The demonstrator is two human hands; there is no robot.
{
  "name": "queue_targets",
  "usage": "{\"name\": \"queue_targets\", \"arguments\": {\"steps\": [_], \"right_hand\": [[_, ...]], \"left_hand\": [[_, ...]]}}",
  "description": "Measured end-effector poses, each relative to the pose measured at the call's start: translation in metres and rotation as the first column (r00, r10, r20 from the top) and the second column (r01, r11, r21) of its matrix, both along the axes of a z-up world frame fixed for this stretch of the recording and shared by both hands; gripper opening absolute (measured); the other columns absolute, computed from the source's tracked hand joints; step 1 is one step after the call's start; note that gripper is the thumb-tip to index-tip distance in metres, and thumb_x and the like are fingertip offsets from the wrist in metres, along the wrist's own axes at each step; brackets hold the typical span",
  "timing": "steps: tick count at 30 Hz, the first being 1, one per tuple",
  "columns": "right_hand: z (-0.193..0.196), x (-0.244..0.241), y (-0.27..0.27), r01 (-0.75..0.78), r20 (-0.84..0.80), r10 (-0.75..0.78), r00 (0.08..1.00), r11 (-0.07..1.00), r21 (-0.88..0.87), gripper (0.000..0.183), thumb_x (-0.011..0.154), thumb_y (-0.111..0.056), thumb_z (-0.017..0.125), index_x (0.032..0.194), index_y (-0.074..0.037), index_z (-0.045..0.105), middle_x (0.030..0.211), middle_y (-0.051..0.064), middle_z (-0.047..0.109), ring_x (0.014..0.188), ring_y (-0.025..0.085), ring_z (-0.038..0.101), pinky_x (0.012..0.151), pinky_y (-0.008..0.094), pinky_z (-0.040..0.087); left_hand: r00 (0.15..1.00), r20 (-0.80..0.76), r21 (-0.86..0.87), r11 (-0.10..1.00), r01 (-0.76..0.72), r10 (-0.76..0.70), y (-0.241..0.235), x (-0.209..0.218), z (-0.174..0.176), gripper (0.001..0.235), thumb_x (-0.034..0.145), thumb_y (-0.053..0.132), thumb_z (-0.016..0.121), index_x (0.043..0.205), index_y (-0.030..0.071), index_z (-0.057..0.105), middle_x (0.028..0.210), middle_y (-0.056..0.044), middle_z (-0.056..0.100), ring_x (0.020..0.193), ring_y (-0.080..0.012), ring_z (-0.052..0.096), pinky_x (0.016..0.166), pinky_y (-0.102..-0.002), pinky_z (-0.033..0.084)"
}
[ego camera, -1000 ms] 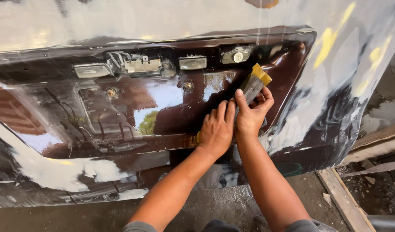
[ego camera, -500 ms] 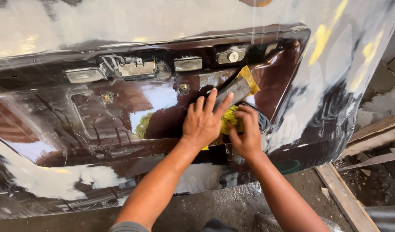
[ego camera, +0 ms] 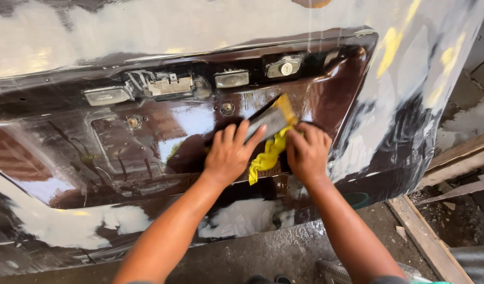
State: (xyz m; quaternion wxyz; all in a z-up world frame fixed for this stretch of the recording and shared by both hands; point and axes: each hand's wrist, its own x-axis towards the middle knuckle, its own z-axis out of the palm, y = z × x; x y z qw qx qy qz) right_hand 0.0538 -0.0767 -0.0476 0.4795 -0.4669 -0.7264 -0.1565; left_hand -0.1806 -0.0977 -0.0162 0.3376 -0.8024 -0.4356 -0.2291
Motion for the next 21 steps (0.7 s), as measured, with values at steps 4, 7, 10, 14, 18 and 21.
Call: {"name": "queue_targets", "arguments": {"steps": [4, 7, 10, 14, 18, 21], "right_hand": [[-0.01, 0.014, -0.018, -0.024, 0.083, 0.023, 0.996, 1.0, 0.006, 0.024, 0.085, -0.012, 0.071, 0.11, -0.013, 0.071, 0.122, 0.006, 0.066, 0.117, 0.028, 0.061, 0.1, 0.044, 0.037], [-0.021, 0.022, -0.017, 0.063, 0.029, -0.064, 0.998, 0.998, 0.021, 0.025, 0.083, -0.008, 0.07, 0.107, -0.014, 0.07, 0.121, 0.003, 0.067, 0.115, 0.028, 0.061, 0.101, 0.044, 0.036], [-0.016, 0.024, -0.02, 0.033, -0.014, -0.033, 0.999, 0.999, 0.009, 0.028, 0.081, -0.009, 0.069, 0.108, -0.014, 0.069, 0.121, 0.005, 0.066, 0.117, 0.03, 0.06, 0.104, 0.043, 0.036], [0.002, 0.024, -0.032, -0.03, 0.007, 0.03, 1.0, 0.999, -0.032, 0.033, 0.082, -0.019, 0.071, 0.114, -0.011, 0.068, 0.126, 0.008, 0.064, 0.122, 0.031, 0.057, 0.104, 0.045, 0.035], [-0.009, 0.036, -0.021, -0.05, 0.094, 0.053, 0.994, 0.998, -0.037, 0.048, 0.082, -0.038, 0.081, 0.12, -0.011, 0.067, 0.13, 0.011, 0.06, 0.122, 0.032, 0.053, 0.102, 0.047, 0.033], [-0.014, 0.052, 0.019, 0.056, 0.171, -0.06, 0.983, 0.998, 0.031, 0.04, 0.088, -0.032, 0.079, 0.123, -0.015, 0.067, 0.133, 0.01, 0.059, 0.123, 0.032, 0.053, 0.105, 0.047, 0.033]], "left_hand": [[0.998, -0.056, -0.013, 1.0, 0.007, -0.007, -0.015, -0.019, -0.018, 0.06, 0.092, 0.014, 0.054, 0.152, 0.021, 0.053, 0.135, -0.015, 0.056, 0.104, -0.0313, 0.053, 0.082, -0.042, 0.046], [0.998, -0.059, -0.005, 1.0, 0.017, -0.018, 0.005, 0.01, -0.007, 0.061, 0.092, 0.014, 0.055, 0.152, 0.021, 0.052, 0.135, -0.014, 0.055, 0.104, -0.0314, 0.053, 0.081, -0.042, 0.046], [1.0, -0.005, -0.01, 1.0, 0.009, -0.009, 0.035, 0.054, 0.014, 0.06, 0.092, 0.014, 0.055, 0.152, 0.021, 0.053, 0.135, -0.014, 0.055, 0.102, -0.0307, 0.053, 0.079, -0.043, 0.045], [1.0, 0.021, 0.006, 1.0, 0.005, -0.005, 0.031, 0.052, 0.016, 0.061, 0.09, 0.013, 0.055, 0.15, 0.022, 0.053, 0.136, -0.012, 0.055, 0.102, -0.0296, 0.054, 0.079, -0.042, 0.045], [0.992, -0.088, -0.034, 0.995, 0.093, -0.095, -0.01, 0.0, 0.003, 0.061, 0.089, 0.015, 0.058, 0.15, 0.021, 0.057, 0.134, -0.012, 0.057, 0.099, -0.0292, 0.053, 0.081, -0.039, 0.045], [0.985, -0.136, -0.02, 0.994, 0.106, -0.108, -0.029, -0.028, -0.007, 0.059, 0.087, 0.015, 0.059, 0.146, 0.021, 0.058, 0.132, -0.011, 0.058, 0.101, -0.029, 0.055, 0.08, -0.038, 0.045]]}}
